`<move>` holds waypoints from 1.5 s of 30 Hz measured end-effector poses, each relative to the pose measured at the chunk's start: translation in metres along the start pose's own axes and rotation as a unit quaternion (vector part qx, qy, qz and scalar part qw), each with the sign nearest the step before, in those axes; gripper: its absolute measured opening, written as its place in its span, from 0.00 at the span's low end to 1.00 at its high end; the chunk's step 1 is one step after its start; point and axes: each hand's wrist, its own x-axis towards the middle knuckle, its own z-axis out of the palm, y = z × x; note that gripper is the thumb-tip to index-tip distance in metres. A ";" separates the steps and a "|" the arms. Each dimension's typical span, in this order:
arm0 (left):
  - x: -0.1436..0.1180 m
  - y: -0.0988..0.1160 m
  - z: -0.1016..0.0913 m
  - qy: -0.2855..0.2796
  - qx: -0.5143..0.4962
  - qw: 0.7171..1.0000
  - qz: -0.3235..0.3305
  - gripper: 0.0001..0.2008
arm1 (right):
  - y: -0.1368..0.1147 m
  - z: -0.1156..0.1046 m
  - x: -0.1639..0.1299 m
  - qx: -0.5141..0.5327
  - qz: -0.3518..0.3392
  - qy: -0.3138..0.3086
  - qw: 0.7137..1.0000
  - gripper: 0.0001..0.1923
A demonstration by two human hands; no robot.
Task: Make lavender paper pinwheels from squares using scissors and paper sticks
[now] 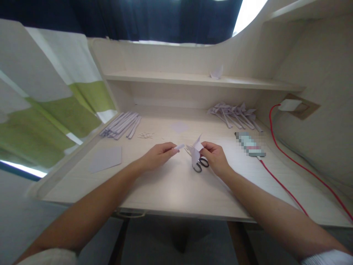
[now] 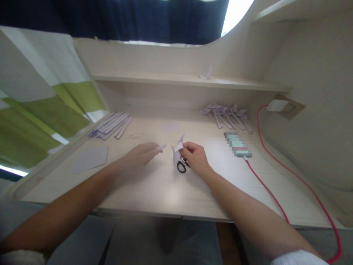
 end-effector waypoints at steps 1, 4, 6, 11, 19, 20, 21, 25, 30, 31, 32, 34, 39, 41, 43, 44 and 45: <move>0.000 0.000 0.000 0.005 -0.006 1.000 0.004 0.20 | 0.000 0.000 0.000 -0.001 0.000 -0.003 1.000 0.10; -0.001 0.003 -0.002 0.010 -0.032 0.999 -0.004 0.21 | 0.000 0.000 -0.001 0.001 -0.004 -0.014 1.000 0.10; -0.002 0.004 -0.002 0.011 -0.044 0.999 -0.007 0.21 | 0.000 0.000 -0.002 -0.002 -0.010 -0.021 1.000 0.09; -0.006 0.007 -0.001 0.009 -0.066 0.998 -0.003 0.19 | -0.006 0.004 -0.006 -0.007 -0.016 -0.032 0.999 0.05; -0.003 0.004 0.009 0.011 -0.123 0.992 -0.001 0.15 | -0.008 0.006 -0.010 -0.004 -0.034 -0.053 0.998 0.03; -0.003 0.004 0.010 0.009 -0.133 0.991 0.001 0.15 | -0.008 0.006 -0.010 -0.009 -0.036 -0.055 0.998 0.03; -0.004 0.005 0.012 0.006 -0.144 0.990 0.002 0.14 | -0.007 0.006 -0.011 -0.014 -0.036 -0.057 0.998 0.03; -0.004 0.009 0.017 0.002 -0.195 0.981 0.006 0.13 | -0.008 0.007 -0.011 -0.022 -0.042 -0.061 0.997 0.03; -0.001 0.010 0.024 0.010 -0.272 0.962 -0.013 0.13 | -0.006 0.006 -0.011 -0.020 -0.039 -0.060 0.997 0.03; -0.001 0.009 0.024 0.008 -0.278 0.961 -0.011 0.13 | -0.006 0.006 -0.011 -0.022 -0.038 -0.060 0.997 0.03; -0.001 0.009 0.025 0.004 -0.281 0.960 -0.008 0.13 | -0.006 0.006 -0.011 -0.023 -0.039 -0.059 0.997 0.03; -0.001 0.007 0.027 -0.008 -0.286 0.958 -0.001 0.13 | -0.006 0.006 -0.011 -0.025 -0.041 -0.056 0.997 0.04; -0.003 0.001 0.030 -0.042 -0.309 0.950 -0.010 0.14 | -0.009 0.007 -0.012 -0.024 -0.045 -0.049 0.998 0.05; -0.003 0.001 0.031 -0.043 -0.319 0.946 -0.023 0.15 | -0.011 0.007 -0.012 -0.024 -0.045 -0.046 0.998 0.05; -0.003 0.002 0.031 -0.037 -0.315 0.948 -0.027 0.15 | -0.012 0.007 -0.012 -0.027 -0.043 -0.042 0.998 0.05; -0.003 0.004 0.030 -0.034 -0.306 0.951 -0.027 0.15 | -0.012 0.007 -0.012 -0.028 -0.042 -0.040 0.998 0.05; -0.003 0.005 0.029 -0.033 -0.293 0.955 -0.026 0.17 | -0.012 0.007 -0.012 -0.026 -0.041 -0.039 0.998 0.05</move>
